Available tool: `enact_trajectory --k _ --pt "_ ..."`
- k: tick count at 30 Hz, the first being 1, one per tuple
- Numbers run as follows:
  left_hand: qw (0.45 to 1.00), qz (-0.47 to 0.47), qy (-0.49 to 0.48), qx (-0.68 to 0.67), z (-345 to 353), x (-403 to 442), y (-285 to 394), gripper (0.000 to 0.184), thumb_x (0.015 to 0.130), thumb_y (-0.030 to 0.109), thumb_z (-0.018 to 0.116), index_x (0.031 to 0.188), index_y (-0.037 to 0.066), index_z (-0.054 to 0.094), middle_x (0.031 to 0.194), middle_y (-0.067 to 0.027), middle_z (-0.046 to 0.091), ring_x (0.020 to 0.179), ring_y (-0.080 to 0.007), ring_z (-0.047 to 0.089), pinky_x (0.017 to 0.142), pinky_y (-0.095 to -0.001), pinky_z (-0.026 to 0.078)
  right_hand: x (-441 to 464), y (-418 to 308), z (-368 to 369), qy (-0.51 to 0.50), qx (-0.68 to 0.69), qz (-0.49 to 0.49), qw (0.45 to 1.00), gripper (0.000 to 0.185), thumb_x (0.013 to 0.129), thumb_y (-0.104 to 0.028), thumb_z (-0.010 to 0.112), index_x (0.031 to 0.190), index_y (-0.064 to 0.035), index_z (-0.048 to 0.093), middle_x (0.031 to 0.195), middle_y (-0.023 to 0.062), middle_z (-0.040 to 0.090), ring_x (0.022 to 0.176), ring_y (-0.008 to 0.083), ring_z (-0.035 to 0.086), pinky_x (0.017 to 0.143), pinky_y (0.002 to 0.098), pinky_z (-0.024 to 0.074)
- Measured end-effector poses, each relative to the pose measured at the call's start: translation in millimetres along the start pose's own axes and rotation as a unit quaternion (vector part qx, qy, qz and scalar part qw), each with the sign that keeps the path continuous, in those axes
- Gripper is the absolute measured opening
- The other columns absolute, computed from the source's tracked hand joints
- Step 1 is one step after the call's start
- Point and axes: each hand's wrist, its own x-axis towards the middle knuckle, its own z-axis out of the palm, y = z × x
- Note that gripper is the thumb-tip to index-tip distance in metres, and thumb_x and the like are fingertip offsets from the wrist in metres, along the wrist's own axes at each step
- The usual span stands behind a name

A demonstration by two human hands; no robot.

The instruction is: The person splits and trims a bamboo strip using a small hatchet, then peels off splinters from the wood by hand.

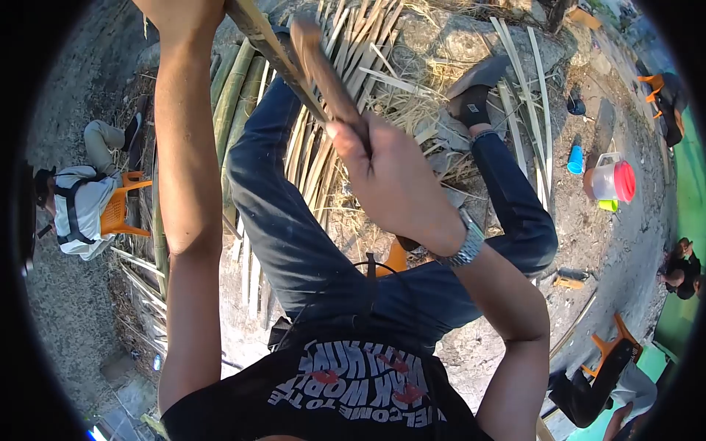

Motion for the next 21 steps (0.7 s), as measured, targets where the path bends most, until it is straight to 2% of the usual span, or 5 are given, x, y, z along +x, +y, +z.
enact_trajectory --k 4,11,14,16,21 --pt "0.999 0.021 0.001 0.026 -3 -3 12 0.037 0.106 0.045 0.056 0.091 0.011 0.058 0.056 0.0061 0.044 0.045 -0.0034 0.043 0.041 -0.0218 0.035 -7 12 -11 -0.082 0.244 0.277 0.926 0.047 0.108 -0.044 0.049 0.097 0.0003 0.058 0.066 0.0009 0.055 0.046 0.0102 0.052 0.043 0.0285 0.0406" --pt "0.983 0.061 0.005 0.173 2 -6 1 0.043 0.106 0.049 0.054 0.083 0.013 0.052 0.057 0.0031 0.044 0.047 -0.0060 0.044 0.044 -0.0249 0.038 -12 -29 3 0.118 0.266 -0.012 0.957 0.041 0.109 -0.043 0.047 0.096 -0.0048 0.053 0.066 0.0003 0.047 0.047 0.0080 0.044 0.044 0.0263 0.0371" --pt "0.979 -0.007 0.102 0.177 10 -4 14 0.040 0.106 0.045 0.056 0.081 0.014 0.051 0.057 0.0043 0.042 0.046 -0.0062 0.043 0.043 -0.0249 0.034 -14 24 13 0.042 0.098 0.040 0.994 0.041 0.109 -0.043 0.049 0.092 -0.0058 0.055 0.066 -0.0010 0.050 0.047 0.0083 0.047 0.044 0.0251 0.0387" --pt "0.992 0.027 0.026 0.123 -4 -5 13 0.039 0.106 0.044 0.056 0.081 0.014 0.052 0.056 0.0042 0.043 0.046 -0.0062 0.042 0.043 -0.0241 0.034 -11 -5 -23 -0.048 0.309 0.225 0.923 0.050 0.106 -0.045 0.054 0.091 0.0019 0.059 0.061 0.0040 0.052 0.051 0.0124 0.049 0.050 0.0328 0.0385" --pt "0.979 0.030 0.082 0.184 10 -8 9 0.039 0.106 0.045 0.055 0.082 0.014 0.052 0.056 0.0039 0.043 0.044 -0.0064 0.041 0.042 -0.0239 0.034 -5 -47 -16 0.170 0.305 -0.057 0.935 0.046 0.107 -0.049 0.049 0.093 -0.0054 0.055 0.068 0.0004 0.049 0.047 0.0065 0.043 0.041 0.0229 0.0322"
